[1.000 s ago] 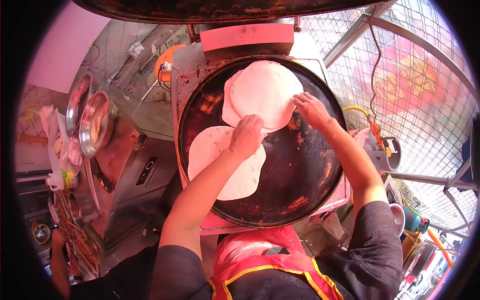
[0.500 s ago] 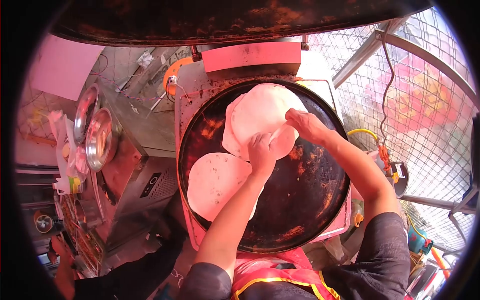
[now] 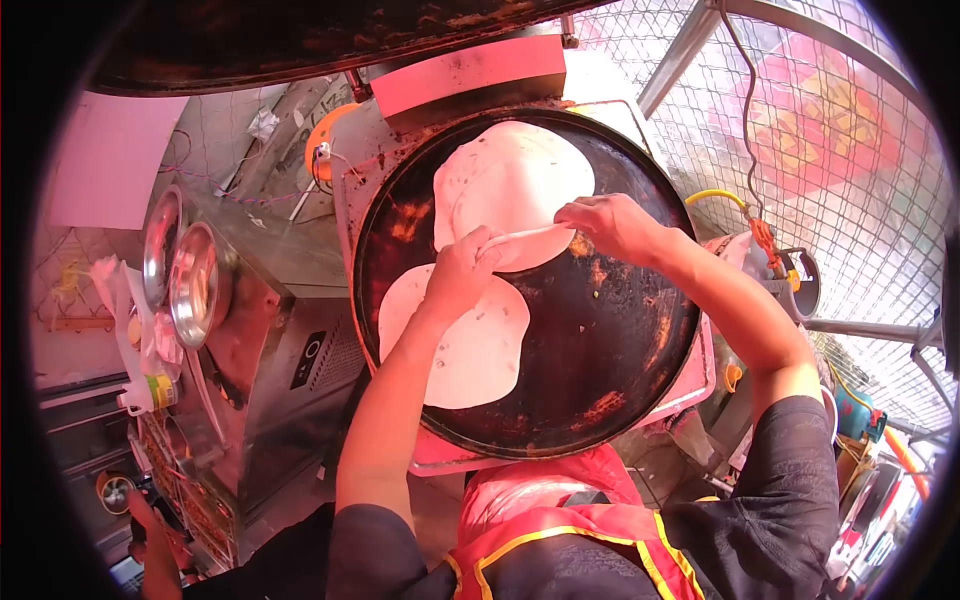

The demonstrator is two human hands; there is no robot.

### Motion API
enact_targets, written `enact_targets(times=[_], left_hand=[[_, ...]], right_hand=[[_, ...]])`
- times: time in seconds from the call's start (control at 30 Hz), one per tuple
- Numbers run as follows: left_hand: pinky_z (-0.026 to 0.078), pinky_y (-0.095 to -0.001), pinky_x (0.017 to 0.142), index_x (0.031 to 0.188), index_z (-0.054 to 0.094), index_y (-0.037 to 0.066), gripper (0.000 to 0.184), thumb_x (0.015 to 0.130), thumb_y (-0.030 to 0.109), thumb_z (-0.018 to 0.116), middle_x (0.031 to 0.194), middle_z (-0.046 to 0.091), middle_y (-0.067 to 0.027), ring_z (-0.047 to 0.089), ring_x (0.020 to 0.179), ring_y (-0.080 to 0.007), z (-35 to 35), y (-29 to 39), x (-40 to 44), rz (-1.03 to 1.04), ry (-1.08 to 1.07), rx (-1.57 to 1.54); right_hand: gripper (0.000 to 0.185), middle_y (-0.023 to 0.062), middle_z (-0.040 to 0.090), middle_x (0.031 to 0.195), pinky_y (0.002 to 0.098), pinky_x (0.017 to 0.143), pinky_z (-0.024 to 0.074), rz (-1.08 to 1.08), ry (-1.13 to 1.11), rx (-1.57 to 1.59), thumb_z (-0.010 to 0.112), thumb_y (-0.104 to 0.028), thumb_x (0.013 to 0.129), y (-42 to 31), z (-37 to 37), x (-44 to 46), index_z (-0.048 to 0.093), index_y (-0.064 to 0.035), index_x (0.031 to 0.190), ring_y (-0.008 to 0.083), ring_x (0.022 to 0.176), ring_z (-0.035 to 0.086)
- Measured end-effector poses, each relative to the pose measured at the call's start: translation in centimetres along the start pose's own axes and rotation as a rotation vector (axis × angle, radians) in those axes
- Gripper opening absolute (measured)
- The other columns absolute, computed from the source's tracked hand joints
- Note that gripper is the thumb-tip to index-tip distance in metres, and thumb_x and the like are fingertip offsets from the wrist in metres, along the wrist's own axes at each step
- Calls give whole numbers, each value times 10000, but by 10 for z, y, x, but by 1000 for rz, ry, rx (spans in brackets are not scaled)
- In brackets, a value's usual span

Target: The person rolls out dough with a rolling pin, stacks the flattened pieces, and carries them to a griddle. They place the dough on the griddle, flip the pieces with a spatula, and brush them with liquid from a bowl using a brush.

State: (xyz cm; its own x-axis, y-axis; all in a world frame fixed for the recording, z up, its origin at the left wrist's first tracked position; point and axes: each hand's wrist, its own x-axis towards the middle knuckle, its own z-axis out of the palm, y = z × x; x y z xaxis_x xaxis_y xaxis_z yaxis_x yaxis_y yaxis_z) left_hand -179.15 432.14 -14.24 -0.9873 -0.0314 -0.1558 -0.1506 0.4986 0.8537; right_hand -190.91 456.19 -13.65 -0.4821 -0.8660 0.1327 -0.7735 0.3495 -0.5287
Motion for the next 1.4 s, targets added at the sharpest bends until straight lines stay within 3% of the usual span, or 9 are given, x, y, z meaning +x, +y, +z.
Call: enact_targets(times=[0.23, 0.37, 0.5, 0.6, 0.73, 1.03, 1.2, 1.3, 1.4], left_hand=[[460, -307, 675, 961, 638, -13, 230, 899, 204, 594, 768, 634, -111, 579, 714, -158, -66, 44, -16, 73, -583, 96], [449, -292, 663, 927, 636, 2, 182, 898, 179, 599, 755, 613, -42, 571, 720, -126, -32, 90, 1, 262, -779, 220], [488, -411, 812, 1016, 656, 17, 224, 882, 192, 613, 962, 688, -139, 645, 929, -315, 71, 95, 22, 427, -638, 437], [479, -403, 905, 1095, 643, 32, 263, 880, 182, 624, 1097, 670, -135, 612, 1063, -321, 108, 67, 18, 511, -209, 387], [453, -400, 969, 1143, 619, 29, 292, 877, 149, 629, 1188, 630, -146, 574, 1130, -324, 62, 24, 14, 277, 30, 392], [428, -404, 1001, 1138, 593, -4, 275, 890, 115, 606, 1211, 601, -181, 534, 1176, -350, 36, -45, -2, 147, 237, 351], [460, -383, 956, 1121, 605, 3, 243, 895, 94, 598, 1172, 625, -165, 580, 1131, -329, 33, -49, -16, 159, 302, 198], [484, -388, 913, 1110, 602, -4, 236, 891, 84, 602, 1151, 628, -173, 593, 1098, -337, 29, -52, -17, 159, 313, 116], [502, -379, 860, 1098, 599, -11, 214, 903, 76, 583, 1103, 635, -162, 619, 1032, -298, 25, -58, -15, 143, 335, 17]], right_hand=[[211, 210, 674, 918, 348, 785, 523, 423, 35, 606, 578, -65, 918, -127, 12, -70, 605, 24, 1107, 259, 913, 689], [173, 36, 654, 893, 259, 782, 484, 607, 219, 977, 570, -55, 948, -145, 20, -127, 618, 30, 1090, 76, 860, 586], [208, 37, 647, 844, 275, 752, 485, 975, 304, 1009, 622, -131, 927, -105, 38, -187, 620, 22, 1068, 121, 801, 613], [366, 244, 635, 1029, 437, 853, 495, 819, 252, 26, 634, -100, 877, -92, 39, -203, 539, 34, 1204, 400, 1009, 613], [366, 224, 629, 1089, 422, 856, 502, 672, 378, 51, 631, -40, 862, -60, 32, -167, 539, 33, 1208, 376, 1006, 617], [451, 197, 680, 1055, 362, 887, 511, 889, 641, 569, 709, -162, 772, 59, 86, 46, 613, 30, 1170, 306, 999, 666], [367, 217, 674, 1024, 423, 875, 509, 1046, 564, 229, 731, -193, 729, 61, 87, 75, 636, 27, 1006, 381, 983, 650], [374, 167, 705, 894, 400, 805, 528, 1094, 285, 229, 787, -272, 697, 81, 78, 82, 659, -3, 923, 299, 869, 690], [269, 223, 684, 832, 448, 764, 523, 936, 418, 61, 688, -278, 790, 74, 81, 87, 641, -21, 856, 379, 818, 679]])
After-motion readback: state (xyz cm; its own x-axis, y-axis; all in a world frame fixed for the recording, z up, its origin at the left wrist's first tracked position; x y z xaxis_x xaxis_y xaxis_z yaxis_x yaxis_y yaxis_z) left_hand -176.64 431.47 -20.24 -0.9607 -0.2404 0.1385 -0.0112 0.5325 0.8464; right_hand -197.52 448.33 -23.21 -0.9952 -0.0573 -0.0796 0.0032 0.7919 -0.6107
